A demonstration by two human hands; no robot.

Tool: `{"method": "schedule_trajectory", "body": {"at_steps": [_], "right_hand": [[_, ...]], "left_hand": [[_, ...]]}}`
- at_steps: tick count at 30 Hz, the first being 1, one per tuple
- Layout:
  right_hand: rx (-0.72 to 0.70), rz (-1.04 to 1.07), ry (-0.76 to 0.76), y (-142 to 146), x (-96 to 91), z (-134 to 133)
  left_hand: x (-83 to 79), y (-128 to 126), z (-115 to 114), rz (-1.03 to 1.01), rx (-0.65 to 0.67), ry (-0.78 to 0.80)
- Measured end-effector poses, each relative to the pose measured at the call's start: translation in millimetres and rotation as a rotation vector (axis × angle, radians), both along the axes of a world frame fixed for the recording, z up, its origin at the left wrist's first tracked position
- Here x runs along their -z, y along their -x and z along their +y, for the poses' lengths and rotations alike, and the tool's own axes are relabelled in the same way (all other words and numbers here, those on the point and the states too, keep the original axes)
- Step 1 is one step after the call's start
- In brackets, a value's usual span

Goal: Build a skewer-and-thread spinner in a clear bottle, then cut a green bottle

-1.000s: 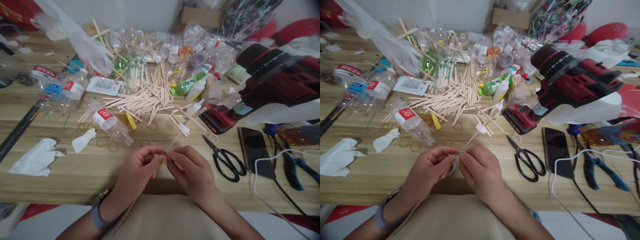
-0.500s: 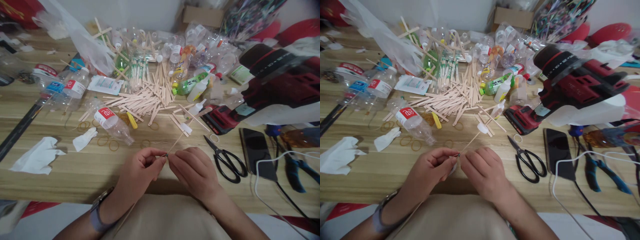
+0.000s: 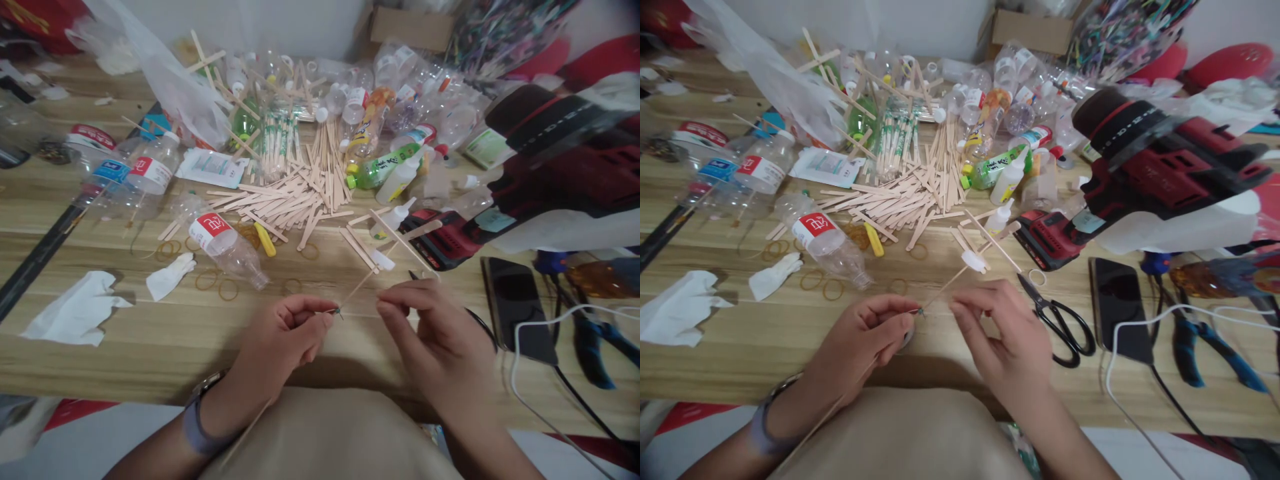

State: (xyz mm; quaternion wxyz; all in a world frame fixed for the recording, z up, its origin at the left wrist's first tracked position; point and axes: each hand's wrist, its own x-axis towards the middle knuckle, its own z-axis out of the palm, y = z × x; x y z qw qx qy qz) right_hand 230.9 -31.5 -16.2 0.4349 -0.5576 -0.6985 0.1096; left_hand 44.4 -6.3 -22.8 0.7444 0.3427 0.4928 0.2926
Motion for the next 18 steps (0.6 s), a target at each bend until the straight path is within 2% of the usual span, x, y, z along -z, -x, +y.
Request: {"method": "schedule_trajectory", "body": {"at_steps": [5,9,12,18], "right_hand": [[-0.051,0.351,0.321,17,17.4,-2],[-0.081,0.639,0.532,26,19.4,0],[-0.079,0.721,0.589,28,16.9,2],[-0.077,0.748,0.612,30,15.4,4]], "left_hand": [[1.1,-2,1,-0.101,0.013,0.084],[1.3,-2,1,-0.149,0.017,0.114],[1.8,-2,0,-0.171,0.014,0.107],[1.4,-2,-1,-0.145,0.005,0.085]]}}
